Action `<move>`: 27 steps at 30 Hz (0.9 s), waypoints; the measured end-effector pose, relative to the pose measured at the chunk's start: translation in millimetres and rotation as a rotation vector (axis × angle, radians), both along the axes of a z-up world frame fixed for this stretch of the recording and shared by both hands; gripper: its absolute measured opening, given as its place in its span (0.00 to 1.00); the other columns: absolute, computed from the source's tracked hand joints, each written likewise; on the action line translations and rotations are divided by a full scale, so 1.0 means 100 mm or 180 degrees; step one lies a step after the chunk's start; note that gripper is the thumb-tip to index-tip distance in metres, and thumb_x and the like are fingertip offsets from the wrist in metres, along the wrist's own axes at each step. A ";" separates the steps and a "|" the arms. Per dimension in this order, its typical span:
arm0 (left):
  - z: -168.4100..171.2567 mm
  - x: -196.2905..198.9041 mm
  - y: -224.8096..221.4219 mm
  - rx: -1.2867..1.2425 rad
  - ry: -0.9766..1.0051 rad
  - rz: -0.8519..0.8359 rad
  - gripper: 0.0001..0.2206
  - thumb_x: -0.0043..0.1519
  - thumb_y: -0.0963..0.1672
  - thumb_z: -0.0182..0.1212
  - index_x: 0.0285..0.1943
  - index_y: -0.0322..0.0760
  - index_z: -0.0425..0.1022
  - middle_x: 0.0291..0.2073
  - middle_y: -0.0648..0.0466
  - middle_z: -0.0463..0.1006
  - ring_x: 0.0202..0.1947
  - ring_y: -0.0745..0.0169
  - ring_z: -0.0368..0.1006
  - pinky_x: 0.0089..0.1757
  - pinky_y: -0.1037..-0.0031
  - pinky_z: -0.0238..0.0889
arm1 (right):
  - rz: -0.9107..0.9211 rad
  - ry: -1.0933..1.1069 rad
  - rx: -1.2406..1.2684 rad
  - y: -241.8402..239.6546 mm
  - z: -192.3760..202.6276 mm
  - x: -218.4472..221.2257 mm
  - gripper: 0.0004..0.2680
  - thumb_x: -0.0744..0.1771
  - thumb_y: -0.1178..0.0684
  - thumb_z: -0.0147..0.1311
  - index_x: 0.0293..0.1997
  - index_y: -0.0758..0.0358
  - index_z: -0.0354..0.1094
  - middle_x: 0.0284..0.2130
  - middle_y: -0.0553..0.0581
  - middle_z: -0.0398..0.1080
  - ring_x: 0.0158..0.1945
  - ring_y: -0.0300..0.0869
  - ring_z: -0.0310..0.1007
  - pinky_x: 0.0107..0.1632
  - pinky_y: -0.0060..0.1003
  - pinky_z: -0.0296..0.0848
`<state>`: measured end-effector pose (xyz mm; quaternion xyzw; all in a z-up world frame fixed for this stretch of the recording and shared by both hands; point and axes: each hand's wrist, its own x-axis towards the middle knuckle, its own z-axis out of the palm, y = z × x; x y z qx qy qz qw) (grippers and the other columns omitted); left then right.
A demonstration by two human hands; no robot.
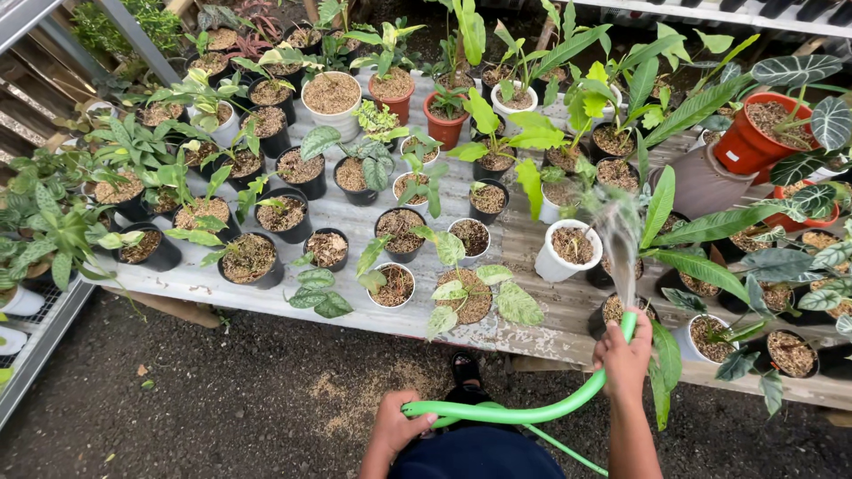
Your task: The person waters a variety of potted plants arranged on a white shelving unit using a green garden hose. They systematically move the hose along the shelves to water each plant.
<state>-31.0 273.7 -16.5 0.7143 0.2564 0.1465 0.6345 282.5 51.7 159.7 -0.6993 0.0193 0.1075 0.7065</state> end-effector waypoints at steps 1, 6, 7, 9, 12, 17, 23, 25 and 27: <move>0.05 -0.02 0.01 0.0000 0.0004 0.0002 0.25 0.46 0.58 0.74 0.17 0.44 0.67 0.13 0.62 0.63 0.19 0.71 0.58 0.25 0.73 0.46 | 0.0002 0.0004 0.0000 0.01 0.02 -0.01 0.12 0.71 0.61 0.43 0.59 0.50 0.52 0.20 0.49 0.52 0.15 0.33 0.48 0.14 0.28 0.50; 0.05 -0.14 -0.03 -0.0075 0.0293 0.0045 0.23 0.47 0.56 0.78 0.18 0.45 0.69 0.15 0.63 0.65 0.21 0.72 0.61 0.26 0.75 0.48 | -0.0232 -0.0093 -0.0060 0.01 0.05 -0.04 0.14 0.71 0.61 0.44 0.63 0.49 0.51 0.24 0.49 0.56 0.17 0.32 0.51 0.17 0.27 0.52; 0.00 -0.18 -0.04 -0.0074 0.0298 0.0056 0.23 0.47 0.56 0.78 0.18 0.45 0.69 0.15 0.63 0.65 0.21 0.72 0.61 0.26 0.75 0.48 | -0.0221 -0.0087 -0.0059 0.02 0.05 -0.08 0.14 0.71 0.61 0.44 0.63 0.49 0.51 0.24 0.49 0.56 0.17 0.32 0.51 0.17 0.27 0.52; -0.11 -0.22 -0.05 -0.0012 0.0152 0.0088 0.25 0.47 0.58 0.76 0.17 0.45 0.65 0.14 0.63 0.62 0.19 0.72 0.58 0.25 0.73 0.45 | 0.0049 -0.0075 0.0033 0.04 0.07 -0.13 0.12 0.71 0.60 0.43 0.61 0.51 0.51 0.22 0.50 0.53 0.15 0.33 0.49 0.14 0.27 0.53; -0.01 -0.25 -0.08 -0.0069 0.0472 0.0096 0.23 0.47 0.55 0.78 0.18 0.45 0.66 0.14 0.63 0.63 0.20 0.72 0.59 0.26 0.74 0.46 | -0.0268 -0.0180 0.0161 0.01 -0.06 -0.04 0.13 0.71 0.59 0.43 0.61 0.48 0.49 0.22 0.49 0.51 0.15 0.31 0.47 0.16 0.27 0.48; -0.04 -0.30 -0.13 -0.0126 0.0242 0.0097 0.24 0.48 0.56 0.78 0.18 0.46 0.64 0.16 0.64 0.61 0.21 0.72 0.58 0.27 0.75 0.45 | -0.0092 -0.0161 0.0137 0.01 0.02 -0.14 0.13 0.71 0.60 0.42 0.61 0.48 0.50 0.22 0.49 0.51 0.15 0.32 0.47 0.15 0.27 0.49; -0.06 -0.33 -0.17 -0.0083 0.0267 0.0035 0.25 0.49 0.56 0.78 0.18 0.47 0.62 0.16 0.64 0.60 0.21 0.72 0.56 0.27 0.74 0.44 | -0.0233 -0.0199 0.0031 -0.03 0.09 -0.20 0.13 0.71 0.60 0.42 0.61 0.48 0.50 0.23 0.50 0.52 0.16 0.32 0.48 0.15 0.27 0.49; -0.05 -0.34 -0.18 -0.0076 0.0207 0.0022 0.26 0.49 0.57 0.77 0.18 0.47 0.62 0.16 0.64 0.59 0.21 0.73 0.56 0.27 0.74 0.44 | -0.0189 -0.0119 -0.0005 -0.04 0.10 -0.22 0.14 0.71 0.60 0.43 0.62 0.47 0.50 0.23 0.50 0.52 0.16 0.32 0.48 0.15 0.27 0.49; 0.00 -0.35 -0.19 -0.0056 0.0295 0.0005 0.24 0.49 0.55 0.78 0.18 0.46 0.64 0.16 0.64 0.61 0.22 0.72 0.57 0.27 0.74 0.45 | -0.0267 -0.0205 0.0065 -0.06 0.10 -0.23 0.12 0.71 0.60 0.42 0.60 0.48 0.50 0.23 0.49 0.52 0.16 0.32 0.48 0.15 0.27 0.49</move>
